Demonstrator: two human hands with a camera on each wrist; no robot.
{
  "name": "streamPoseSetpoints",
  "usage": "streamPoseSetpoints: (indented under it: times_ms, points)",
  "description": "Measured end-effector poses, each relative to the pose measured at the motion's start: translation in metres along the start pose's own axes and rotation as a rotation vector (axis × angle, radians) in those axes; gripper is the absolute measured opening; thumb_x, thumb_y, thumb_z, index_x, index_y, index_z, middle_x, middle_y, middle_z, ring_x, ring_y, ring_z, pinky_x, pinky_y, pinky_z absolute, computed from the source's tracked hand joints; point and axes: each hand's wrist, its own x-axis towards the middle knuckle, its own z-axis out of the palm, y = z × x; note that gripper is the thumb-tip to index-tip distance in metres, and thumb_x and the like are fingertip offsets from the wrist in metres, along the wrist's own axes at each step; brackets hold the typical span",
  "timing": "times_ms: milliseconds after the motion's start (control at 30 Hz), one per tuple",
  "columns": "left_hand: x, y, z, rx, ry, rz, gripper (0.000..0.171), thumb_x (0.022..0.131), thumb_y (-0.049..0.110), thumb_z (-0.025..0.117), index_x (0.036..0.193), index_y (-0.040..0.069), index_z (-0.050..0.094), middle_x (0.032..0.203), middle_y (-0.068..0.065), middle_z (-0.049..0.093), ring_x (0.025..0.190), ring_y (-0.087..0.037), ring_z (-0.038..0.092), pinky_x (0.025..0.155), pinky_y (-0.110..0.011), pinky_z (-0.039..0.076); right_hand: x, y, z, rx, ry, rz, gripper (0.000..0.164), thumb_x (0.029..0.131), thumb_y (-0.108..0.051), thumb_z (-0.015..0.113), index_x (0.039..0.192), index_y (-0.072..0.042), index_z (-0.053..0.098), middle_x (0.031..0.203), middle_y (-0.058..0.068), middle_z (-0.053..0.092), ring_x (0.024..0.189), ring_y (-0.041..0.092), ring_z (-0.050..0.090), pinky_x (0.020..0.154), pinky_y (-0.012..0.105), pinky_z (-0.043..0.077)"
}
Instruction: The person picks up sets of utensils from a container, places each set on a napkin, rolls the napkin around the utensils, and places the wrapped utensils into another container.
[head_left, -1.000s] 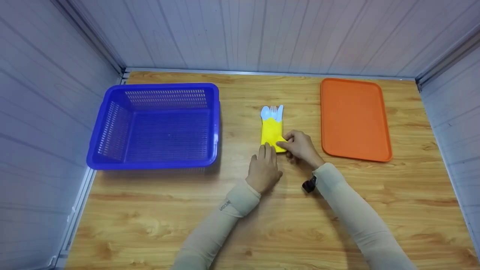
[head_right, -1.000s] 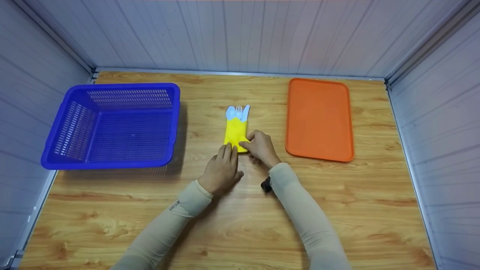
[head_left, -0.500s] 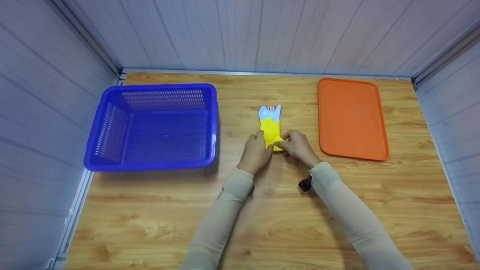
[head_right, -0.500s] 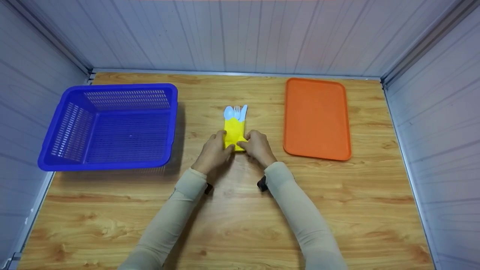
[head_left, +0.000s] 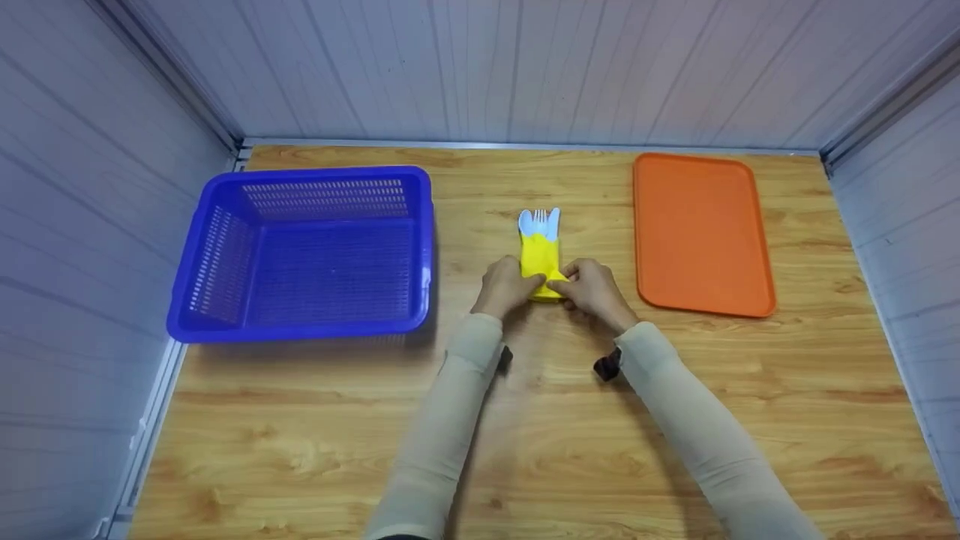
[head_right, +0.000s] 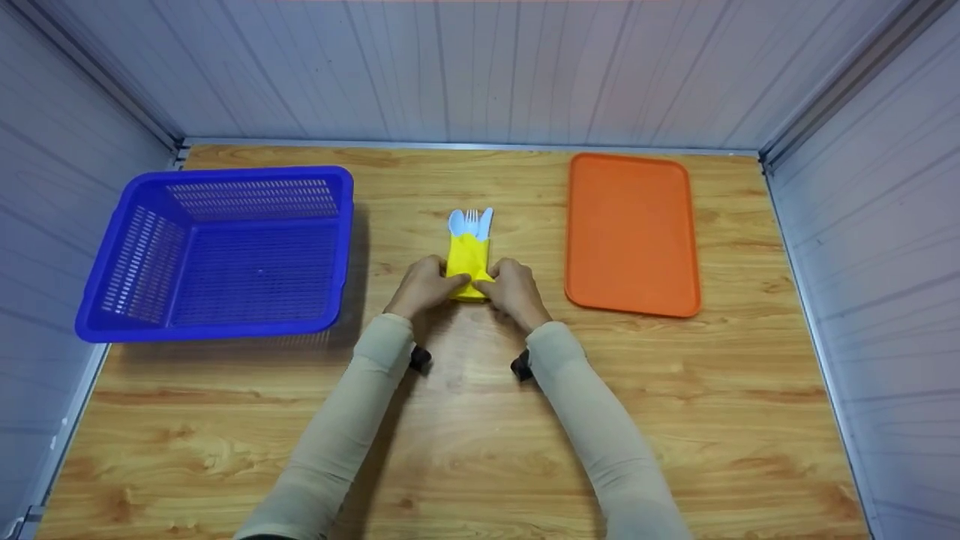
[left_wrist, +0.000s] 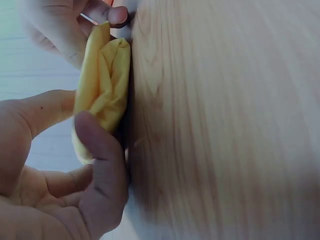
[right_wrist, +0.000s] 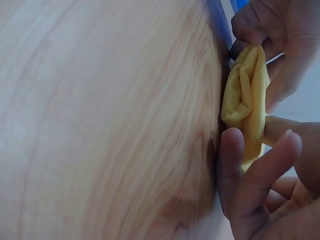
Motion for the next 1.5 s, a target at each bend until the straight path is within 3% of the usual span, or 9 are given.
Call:
streamPoseSetpoints:
  times_ms: [200,333,467,633,833,967,1100,1267,1500]
  points:
    - [0.003,0.003,-0.001,0.005,0.008,-0.038,0.030,0.092,0.031,0.074,0.104,0.006,0.063,0.084,-0.002,0.056,0.074,-0.014,0.051,0.063,-0.026,0.043,0.003,0.000,0.001,0.051,-0.015,0.047,0.032,0.094,-0.023,0.072,0.113,-0.001,0.061,0.083,0.011,0.069,0.060,0.019,0.066,0.046,0.026,0.051]
    - [0.004,0.000,-0.002,-0.056,0.011,-0.039,0.026,0.090,0.028,0.076,0.100,0.006,0.066,0.082,-0.001,0.058,0.072,-0.013,0.052,0.062,-0.024,0.043,0.003,0.001,-0.001,0.120,-0.038,0.082,0.034,0.093,-0.023,0.073,0.115,0.000,0.060,0.084,0.013,0.070,0.058,0.017,0.065,0.045,0.026,0.051]
    - [0.003,-0.007,-0.002,-0.169,-0.008,-0.005,0.023,0.088,0.027,0.078,0.092,0.006,0.069,0.075,0.001,0.058,0.067,-0.012,0.051,0.058,-0.023,0.041,0.000,0.002,-0.004,0.237,-0.076,0.120,0.036,0.093,-0.020,0.073,0.118,0.000,0.058,0.086,0.014,0.070,0.054,0.015,0.062,0.044,0.025,0.049]
    - [-0.002,-0.016,0.000,-0.405,-0.084,-0.005,0.023,0.086,0.026,0.079,0.086,0.004,0.072,0.070,0.001,0.054,0.062,-0.011,0.048,0.055,-0.024,0.039,-0.005,0.009,-0.009,0.351,-0.139,0.125,0.033,0.094,-0.020,0.072,0.117,0.001,0.061,0.083,0.012,0.067,0.054,0.014,0.060,0.043,0.023,0.047]
    - [-0.008,-0.023,0.003,-0.606,-0.173,-0.003,0.022,0.088,0.023,0.078,0.097,0.003,0.075,0.075,-0.002,0.063,0.065,-0.012,0.054,0.063,-0.027,0.049,-0.009,0.019,-0.010,0.373,-0.179,0.066,0.029,0.094,-0.021,0.072,0.110,0.002,0.066,0.082,0.010,0.064,0.057,0.013,0.060,0.045,0.023,0.048]
    - [-0.013,-0.026,0.005,-0.639,-0.163,0.009,0.028,0.089,0.023,0.076,0.107,0.001,0.074,0.070,0.000,0.056,0.063,-0.012,0.051,0.059,-0.025,0.046,-0.014,0.019,-0.009,0.404,-0.174,0.025,0.034,0.094,-0.020,0.072,0.116,0.004,0.064,0.086,0.010,0.065,0.058,0.014,0.060,0.046,0.025,0.050]
    - [-0.024,-0.028,0.004,-0.732,-0.151,0.042,0.045,0.089,0.021,0.076,0.123,-0.006,0.065,0.084,-0.001,0.066,0.075,-0.013,0.063,0.068,-0.025,0.053,-0.024,0.017,-0.009,0.455,-0.159,-0.039,0.041,0.093,-0.018,0.072,0.123,0.008,0.060,0.086,0.010,0.068,0.055,0.015,0.060,0.047,0.026,0.052]
    - [-0.047,-0.027,-0.004,-0.904,-0.186,0.148,0.041,0.091,0.013,0.074,0.126,-0.004,0.063,0.104,-0.015,0.073,0.095,-0.027,0.071,0.083,-0.035,0.057,-0.044,0.011,-0.011,0.515,-0.174,-0.143,0.037,0.093,-0.019,0.073,0.119,0.005,0.062,0.090,0.012,0.066,0.063,0.016,0.060,0.051,0.032,0.055]
    - [-0.077,-0.027,-0.010,-0.989,-0.211,0.293,0.041,0.091,0.012,0.074,0.127,-0.004,0.063,0.111,-0.017,0.072,0.097,-0.030,0.071,0.084,-0.039,0.058,-0.071,0.005,-0.009,0.650,-0.242,-0.304,0.035,0.096,-0.016,0.070,0.122,0.005,0.059,0.112,0.023,0.063,0.086,0.023,0.065,0.071,0.031,0.058]
